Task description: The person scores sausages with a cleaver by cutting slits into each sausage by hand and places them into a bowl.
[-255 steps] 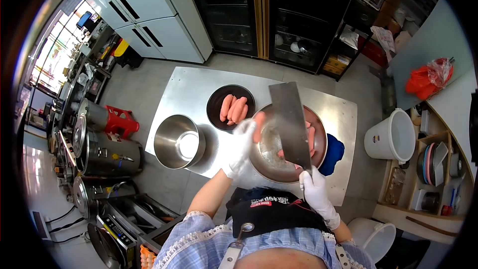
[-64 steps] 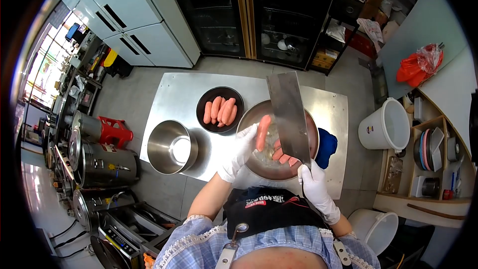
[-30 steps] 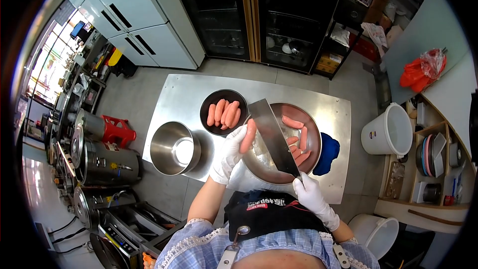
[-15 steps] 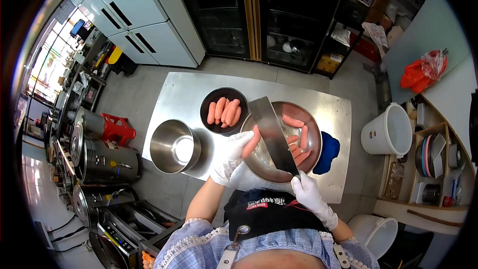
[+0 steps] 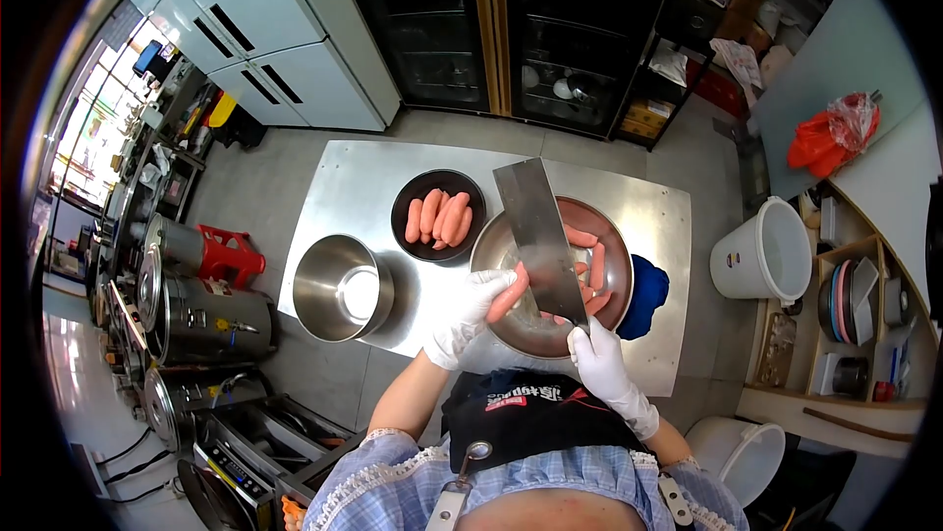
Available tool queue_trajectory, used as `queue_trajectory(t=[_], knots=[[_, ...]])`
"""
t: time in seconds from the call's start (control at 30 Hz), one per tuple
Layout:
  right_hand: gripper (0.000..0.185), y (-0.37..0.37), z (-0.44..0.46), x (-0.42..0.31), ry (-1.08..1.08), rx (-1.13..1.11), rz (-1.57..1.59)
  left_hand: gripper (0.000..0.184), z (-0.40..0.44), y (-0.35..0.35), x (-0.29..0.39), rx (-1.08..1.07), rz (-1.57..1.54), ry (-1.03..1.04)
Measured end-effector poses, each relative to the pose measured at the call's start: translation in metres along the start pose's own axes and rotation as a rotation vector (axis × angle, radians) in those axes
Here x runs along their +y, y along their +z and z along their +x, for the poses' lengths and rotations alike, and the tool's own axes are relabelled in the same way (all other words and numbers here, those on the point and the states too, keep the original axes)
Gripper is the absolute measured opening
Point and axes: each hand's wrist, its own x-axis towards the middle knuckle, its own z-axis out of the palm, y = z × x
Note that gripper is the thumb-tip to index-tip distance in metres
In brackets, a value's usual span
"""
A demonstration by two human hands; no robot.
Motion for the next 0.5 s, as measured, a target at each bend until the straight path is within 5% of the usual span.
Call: queue_trajectory(t=[0.5], knots=[[0.015,-0.002,-0.003,0.004,0.024,0.012,0.036,0.027,-0.001,0.015,0.016,-0.002,0.059,0.004]])
